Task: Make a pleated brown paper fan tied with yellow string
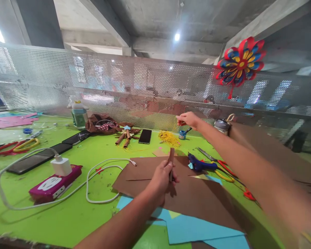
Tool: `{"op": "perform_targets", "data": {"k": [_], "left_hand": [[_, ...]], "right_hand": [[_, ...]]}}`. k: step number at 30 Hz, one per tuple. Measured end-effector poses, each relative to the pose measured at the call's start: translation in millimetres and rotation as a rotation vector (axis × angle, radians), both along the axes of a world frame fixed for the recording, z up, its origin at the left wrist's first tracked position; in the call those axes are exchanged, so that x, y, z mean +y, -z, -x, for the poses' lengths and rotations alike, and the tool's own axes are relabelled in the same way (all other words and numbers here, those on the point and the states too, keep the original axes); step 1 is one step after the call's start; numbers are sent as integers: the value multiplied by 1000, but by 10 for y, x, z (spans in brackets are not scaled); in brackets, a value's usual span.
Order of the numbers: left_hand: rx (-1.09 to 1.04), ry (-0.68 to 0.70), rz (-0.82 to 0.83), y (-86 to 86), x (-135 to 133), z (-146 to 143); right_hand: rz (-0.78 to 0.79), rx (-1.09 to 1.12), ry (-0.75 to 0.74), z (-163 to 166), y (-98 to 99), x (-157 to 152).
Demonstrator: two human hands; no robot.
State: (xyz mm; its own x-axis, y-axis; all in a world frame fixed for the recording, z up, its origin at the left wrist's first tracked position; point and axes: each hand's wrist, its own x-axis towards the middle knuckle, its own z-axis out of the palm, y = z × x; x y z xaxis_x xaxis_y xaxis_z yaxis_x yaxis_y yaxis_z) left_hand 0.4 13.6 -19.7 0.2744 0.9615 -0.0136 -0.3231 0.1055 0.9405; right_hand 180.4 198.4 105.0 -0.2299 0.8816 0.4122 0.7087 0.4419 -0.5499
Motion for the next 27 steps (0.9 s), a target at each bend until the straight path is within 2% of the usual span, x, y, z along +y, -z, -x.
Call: {"op": "perform_targets", "data": {"k": [3,8,13,17,21,24,27], "left_hand": [[-4,-11,8,1,36,31],[0,-28,18,41,78,42],[-55,-65,59,-18,111,80],[-168,-130,181,-231,206,177],[-166,-129,181,-536,314,252],[-133,-171,122,-749,372,242],[-171,-190,84,-868,400,192]], "right_hand": [[-9,-3,22,3,-132,-77],[-71,-143,144,-49,-299,-78],[-104,-225,154,-71,-275,-152],[-101,-215,63,11,-81,-305],[-167,-201,-8,146,37,-456],[-239,-179,35,221,-14,-560],[-283,-151,124,249,-138,-701]]}}
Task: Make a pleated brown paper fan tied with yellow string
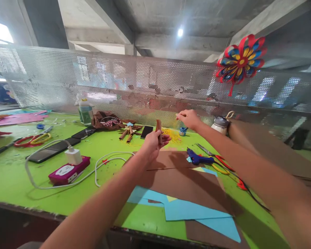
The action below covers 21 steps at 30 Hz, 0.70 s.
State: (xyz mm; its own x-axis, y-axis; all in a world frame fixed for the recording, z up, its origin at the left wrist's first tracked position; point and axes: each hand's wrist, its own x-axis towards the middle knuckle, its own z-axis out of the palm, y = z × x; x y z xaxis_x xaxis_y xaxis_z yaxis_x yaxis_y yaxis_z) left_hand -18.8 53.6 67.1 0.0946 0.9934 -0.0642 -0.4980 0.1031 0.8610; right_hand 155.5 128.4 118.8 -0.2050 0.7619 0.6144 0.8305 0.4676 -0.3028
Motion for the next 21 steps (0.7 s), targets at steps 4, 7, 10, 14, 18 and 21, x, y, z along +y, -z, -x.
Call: {"op": "perform_targets", "data": {"k": [4,7,10,14,18,21], "left_hand": [[-77,81,-20,70,-15,-68],[-111,157,46,213,-59,-88],[-117,228,110,290,-114,-66],[-90,209,106,254,-177,6],[-79,268,84,214,-198,95],[-117,309,43,189,-186,183]], "right_hand": [[-170,-108,-14,25,-92,-309],[-133,-142,-102,100,26,-626],[-44,-124,-256,222,333,-963],[-60,-217,-363,374,768,-1374],[35,-310,-306,463,814,-1757],[202,-409,-260,490,709,-1944]]}}
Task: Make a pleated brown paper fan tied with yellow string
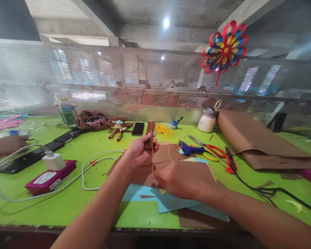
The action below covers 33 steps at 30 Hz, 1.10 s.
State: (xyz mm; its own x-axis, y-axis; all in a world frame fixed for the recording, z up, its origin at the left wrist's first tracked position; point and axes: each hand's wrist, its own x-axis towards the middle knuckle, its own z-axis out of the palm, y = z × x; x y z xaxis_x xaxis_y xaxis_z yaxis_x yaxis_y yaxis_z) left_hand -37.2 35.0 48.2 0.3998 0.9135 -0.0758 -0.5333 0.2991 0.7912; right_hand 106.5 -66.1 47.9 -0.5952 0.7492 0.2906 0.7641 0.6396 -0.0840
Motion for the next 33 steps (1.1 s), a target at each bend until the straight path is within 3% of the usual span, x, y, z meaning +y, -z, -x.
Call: {"op": "perform_targets", "data": {"k": [3,9,14,16,19,20,22,25,27,29,33], "left_hand": [[-48,16,-30,-58,14,97],[-36,-45,-72,-117,0,153],[16,24,-105,-79,-38,109],[35,26,-123,-77,-61,93],[68,46,-152,-59,-92,53],[82,63,-163,-45,-99,34],[105,103,-194,-6,-109,-6],[105,156,-254,50,-117,-52],[116,167,-263,76,-123,-71],[156,149,-253,104,-128,-92],[239,65,-247,222,-108,-180]], "right_hand": [[72,-60,15,-7,14,-20],[135,-5,76,-97,275,133],[474,97,-251,-237,196,147],[358,310,-214,-300,94,218],[-15,778,39,-366,-26,436],[-57,869,71,-373,-44,515],[107,954,34,-359,-43,634],[598,987,-108,-309,26,680],[756,949,-128,-303,80,650],[693,857,-57,-331,117,610],[303,598,-2,-369,140,503]]}}
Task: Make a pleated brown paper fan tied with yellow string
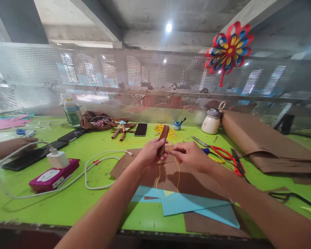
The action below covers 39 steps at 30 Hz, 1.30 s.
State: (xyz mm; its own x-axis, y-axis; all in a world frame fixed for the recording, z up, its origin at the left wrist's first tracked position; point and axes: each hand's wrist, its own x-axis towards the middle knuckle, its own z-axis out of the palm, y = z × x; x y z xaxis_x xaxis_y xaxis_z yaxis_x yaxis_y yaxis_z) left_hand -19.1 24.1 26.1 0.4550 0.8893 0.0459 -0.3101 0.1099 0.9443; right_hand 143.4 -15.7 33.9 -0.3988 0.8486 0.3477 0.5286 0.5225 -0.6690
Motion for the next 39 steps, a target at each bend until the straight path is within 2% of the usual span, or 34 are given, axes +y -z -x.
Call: {"op": "perform_targets", "data": {"k": [2,5,9,13,17,19,24,30,39], "left_hand": [[14,-46,0,83,25,-63],[35,-70,-21,177,63,-151],[87,-159,-118,192,88,-196],[17,-153,33,167,81,-165],[15,-163,107,153,41,-165],[36,-147,101,151,2,-191],[59,65,106,161,-108,-257],[84,-5,49,188,-102,-283],[142,-15,-62,157,-206,-293]], "right_hand": [[-117,-160,-77,41,-9,-85],[-208,-347,-164,139,-68,-207],[-308,-350,-167,184,-229,-255],[-241,-381,-265,161,-323,-300],[-196,-395,-323,197,-276,-331],[-255,-345,-262,198,-252,-265],[-338,-188,-34,35,-214,86],[-460,-222,169,-191,-121,350],[-492,-205,282,-284,-181,385]]}}
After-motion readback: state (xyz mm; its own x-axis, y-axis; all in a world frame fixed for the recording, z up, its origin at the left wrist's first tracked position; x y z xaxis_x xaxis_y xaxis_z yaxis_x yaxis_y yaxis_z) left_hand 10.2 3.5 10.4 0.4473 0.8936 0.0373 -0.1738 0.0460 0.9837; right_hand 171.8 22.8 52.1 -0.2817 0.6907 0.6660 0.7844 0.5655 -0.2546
